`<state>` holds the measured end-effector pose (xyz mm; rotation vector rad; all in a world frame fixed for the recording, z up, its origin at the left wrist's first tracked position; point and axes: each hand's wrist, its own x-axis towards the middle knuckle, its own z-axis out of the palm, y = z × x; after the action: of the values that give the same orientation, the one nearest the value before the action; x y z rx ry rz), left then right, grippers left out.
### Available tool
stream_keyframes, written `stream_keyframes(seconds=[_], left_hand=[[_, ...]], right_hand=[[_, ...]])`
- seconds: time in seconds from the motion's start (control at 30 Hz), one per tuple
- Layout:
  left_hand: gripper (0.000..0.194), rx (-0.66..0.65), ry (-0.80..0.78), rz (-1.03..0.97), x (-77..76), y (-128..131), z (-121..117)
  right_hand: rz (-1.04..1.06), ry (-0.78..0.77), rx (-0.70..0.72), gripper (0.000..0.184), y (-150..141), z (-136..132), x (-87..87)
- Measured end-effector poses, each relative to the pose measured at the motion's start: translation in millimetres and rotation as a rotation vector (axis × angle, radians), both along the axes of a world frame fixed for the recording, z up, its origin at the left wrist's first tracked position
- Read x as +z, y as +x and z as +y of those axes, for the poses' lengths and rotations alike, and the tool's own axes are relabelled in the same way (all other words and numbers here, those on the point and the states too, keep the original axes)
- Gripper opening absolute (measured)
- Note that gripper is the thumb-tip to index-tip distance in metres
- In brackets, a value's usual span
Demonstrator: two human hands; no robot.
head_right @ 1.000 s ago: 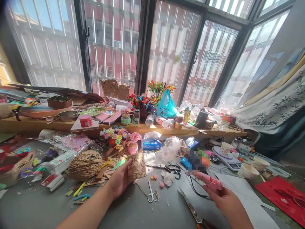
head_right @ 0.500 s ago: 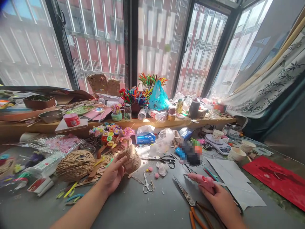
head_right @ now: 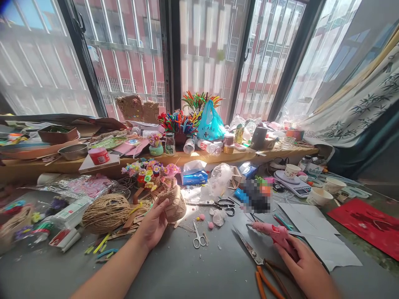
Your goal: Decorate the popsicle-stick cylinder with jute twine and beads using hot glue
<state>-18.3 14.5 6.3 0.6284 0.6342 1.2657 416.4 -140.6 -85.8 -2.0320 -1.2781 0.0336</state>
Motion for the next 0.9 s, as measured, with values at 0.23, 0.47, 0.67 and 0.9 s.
stream_keyframes(seconds=[0.23,0.47,0.67,0.9], left_hand=[[0.042,-0.033,-0.029,0.019,3.5,-2,-1],[0.04,-0.041,-0.067,0.043,4.3,-3,-1],[0.036,-0.024,-0.079,0.048,4.7,-2,-1],[0.037,-0.091,-0.063,0.072,8.9,-1,-5]], right_hand=[[0.207,-0.056,0.019,0.055,1,0,4.1],[0.215,-0.093,0.003,0.046,0,2,19.0],[0.08,-0.19,0.122,0.046,9,2,9.6],[0.015,-0.182,0.075,0.055,10,1,-4.9]])
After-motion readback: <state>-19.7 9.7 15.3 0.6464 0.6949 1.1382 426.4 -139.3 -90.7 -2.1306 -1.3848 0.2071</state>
